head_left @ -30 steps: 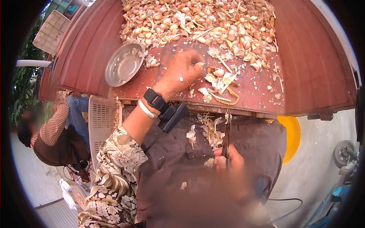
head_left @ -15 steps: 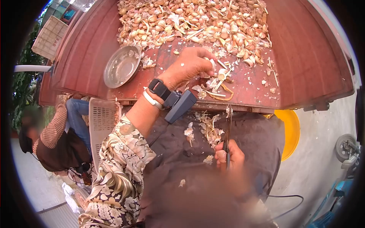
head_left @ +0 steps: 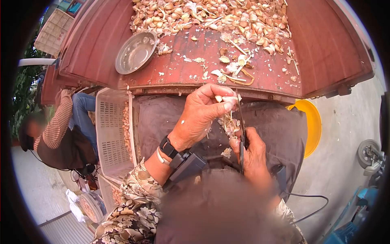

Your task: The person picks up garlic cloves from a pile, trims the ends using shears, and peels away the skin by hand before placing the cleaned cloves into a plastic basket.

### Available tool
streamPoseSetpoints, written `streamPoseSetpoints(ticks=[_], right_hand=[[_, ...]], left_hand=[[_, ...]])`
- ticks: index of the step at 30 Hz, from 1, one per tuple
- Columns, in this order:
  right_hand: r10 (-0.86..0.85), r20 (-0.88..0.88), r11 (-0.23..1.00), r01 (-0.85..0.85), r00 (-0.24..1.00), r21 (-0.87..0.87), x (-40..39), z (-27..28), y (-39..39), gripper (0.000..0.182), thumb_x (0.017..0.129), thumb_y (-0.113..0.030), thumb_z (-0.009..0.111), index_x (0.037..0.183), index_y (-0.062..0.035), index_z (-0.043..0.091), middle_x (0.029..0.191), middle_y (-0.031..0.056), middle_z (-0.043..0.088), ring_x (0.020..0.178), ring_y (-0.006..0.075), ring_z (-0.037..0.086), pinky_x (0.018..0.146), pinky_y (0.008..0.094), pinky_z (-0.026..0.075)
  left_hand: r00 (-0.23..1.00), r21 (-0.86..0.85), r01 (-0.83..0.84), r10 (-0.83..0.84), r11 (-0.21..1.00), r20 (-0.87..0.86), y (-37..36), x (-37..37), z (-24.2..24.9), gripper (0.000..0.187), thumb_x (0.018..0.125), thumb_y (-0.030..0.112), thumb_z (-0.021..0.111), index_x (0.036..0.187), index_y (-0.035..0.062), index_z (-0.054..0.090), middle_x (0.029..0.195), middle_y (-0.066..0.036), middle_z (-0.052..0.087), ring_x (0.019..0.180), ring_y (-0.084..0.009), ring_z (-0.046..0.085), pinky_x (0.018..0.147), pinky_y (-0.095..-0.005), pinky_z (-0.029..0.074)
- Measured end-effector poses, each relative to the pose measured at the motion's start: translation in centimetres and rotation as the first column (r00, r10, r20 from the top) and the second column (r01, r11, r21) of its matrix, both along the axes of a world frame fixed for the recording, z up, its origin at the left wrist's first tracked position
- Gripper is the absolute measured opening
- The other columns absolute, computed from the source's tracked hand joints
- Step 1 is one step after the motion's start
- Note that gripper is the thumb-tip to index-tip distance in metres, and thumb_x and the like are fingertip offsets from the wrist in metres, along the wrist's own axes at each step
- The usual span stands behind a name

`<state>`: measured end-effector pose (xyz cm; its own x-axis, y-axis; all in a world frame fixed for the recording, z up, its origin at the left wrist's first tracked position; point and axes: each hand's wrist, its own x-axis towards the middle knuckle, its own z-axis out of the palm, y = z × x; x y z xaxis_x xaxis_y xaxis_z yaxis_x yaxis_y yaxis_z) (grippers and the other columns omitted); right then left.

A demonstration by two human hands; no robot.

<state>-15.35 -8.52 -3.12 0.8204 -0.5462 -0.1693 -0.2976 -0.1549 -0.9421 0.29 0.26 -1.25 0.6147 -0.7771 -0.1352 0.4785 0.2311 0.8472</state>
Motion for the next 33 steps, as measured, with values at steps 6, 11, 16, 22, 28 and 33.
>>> streamPoseSetpoints(ticks=[6, 11, 16, 22, 28, 33], right_hand=[[0.033, -0.039, 0.993, -0.037, 0.999, -0.112, -0.3, 0.6, -0.1, 0.041, 0.078, -0.032, 0.073, 0.078, -0.0005, 0.046, 0.067, 0.0116, 0.046, 0.058, 0.0242, 0.046, 0.054, 0.0364, 0.040], [0.072, -0.015, 0.997, -0.072, 0.997, 0.003, -0.2, 1.3, -0.4, 0.038, 0.080, -0.027, 0.072, 0.076, -0.0002, 0.045, 0.062, 0.0109, 0.043, 0.054, 0.0221, 0.047, 0.051, 0.0357, 0.039], [0.053, 0.023, 0.977, -0.056, 0.998, 0.204, -0.6, -0.2, -0.3, 0.036, 0.085, -0.029, 0.068, 0.078, 0.0002, 0.048, 0.061, 0.0068, 0.046, 0.051, 0.0139, 0.046, 0.047, 0.0290, 0.038], [0.024, 0.021, 0.855, -0.031, 0.999, 0.518, -0.5, 0.1, -0.3, 0.034, 0.091, -0.035, 0.059, 0.083, -0.0021, 0.054, 0.062, -0.0003, 0.049, 0.050, 0.0046, 0.044, 0.042, 0.0203, 0.037], [-0.087, 0.085, 0.842, 0.028, 0.993, 0.538, -0.4, -0.6, -0.2, 0.032, 0.093, -0.033, 0.055, 0.083, -0.0028, 0.055, 0.060, -0.0007, 0.049, 0.049, 0.0040, 0.045, 0.041, 0.0185, 0.037], [-0.120, 0.149, 0.858, 0.027, 0.981, 0.513, -0.4, -0.6, -0.3, 0.032, 0.094, -0.033, 0.054, 0.084, -0.0023, 0.054, 0.060, -0.0004, 0.049, 0.049, 0.0043, 0.045, 0.042, 0.0188, 0.038]], left_hand=[[0.996, -0.021, -0.081, 0.082, 0.996, 0.024, 0.5, -0.7, -0.4, 0.015, 0.082, 0.001, 0.068, 0.096, 0.0019, 0.061, 0.098, -0.006, 0.063, 0.090, -0.0118, 0.060, 0.081, -0.0264, 0.048], [0.991, -0.048, -0.089, 0.094, 0.995, 0.099, 0.3, -0.5, -0.8, 0.013, 0.081, 0.000, 0.068, 0.093, 0.0014, 0.062, 0.100, -0.007, 0.063, 0.090, -0.0123, 0.059, 0.082, -0.0272, 0.048], [0.995, -0.030, -0.069, 0.071, 0.997, 0.075, 0.1, -0.4, -1.4, 0.011, 0.083, -0.002, 0.063, 0.093, 0.0027, 0.061, 0.100, -0.009, 0.061, 0.090, -0.0150, 0.059, 0.080, -0.0297, 0.048], [0.986, -0.057, -0.063, 0.053, 0.996, -0.159, 0.0, -0.6, -1.6, 0.013, 0.086, 0.000, 0.060, 0.099, 0.0016, 0.060, 0.103, -0.012, 0.062, 0.088, -0.0158, 0.059, 0.077, -0.0254, 0.048], [0.959, -0.069, -0.214, 0.196, 0.974, -0.204, 5.2, 0.8, 1.0, 0.019, 0.090, 0.007, 0.058, 0.108, -0.0003, 0.059, 0.103, -0.014, 0.064, 0.087, -0.0156, 0.061, 0.073, -0.0237, 0.049], [0.548, 0.366, -0.831, 0.506, 0.419, 0.666, 21.0, 5.1, 2.8, 0.034, 0.093, 0.011, 0.054, 0.122, -0.0054, 0.049, 0.109, -0.016, 0.061, 0.082, -0.0146, 0.061, 0.070, -0.0219, 0.050]])
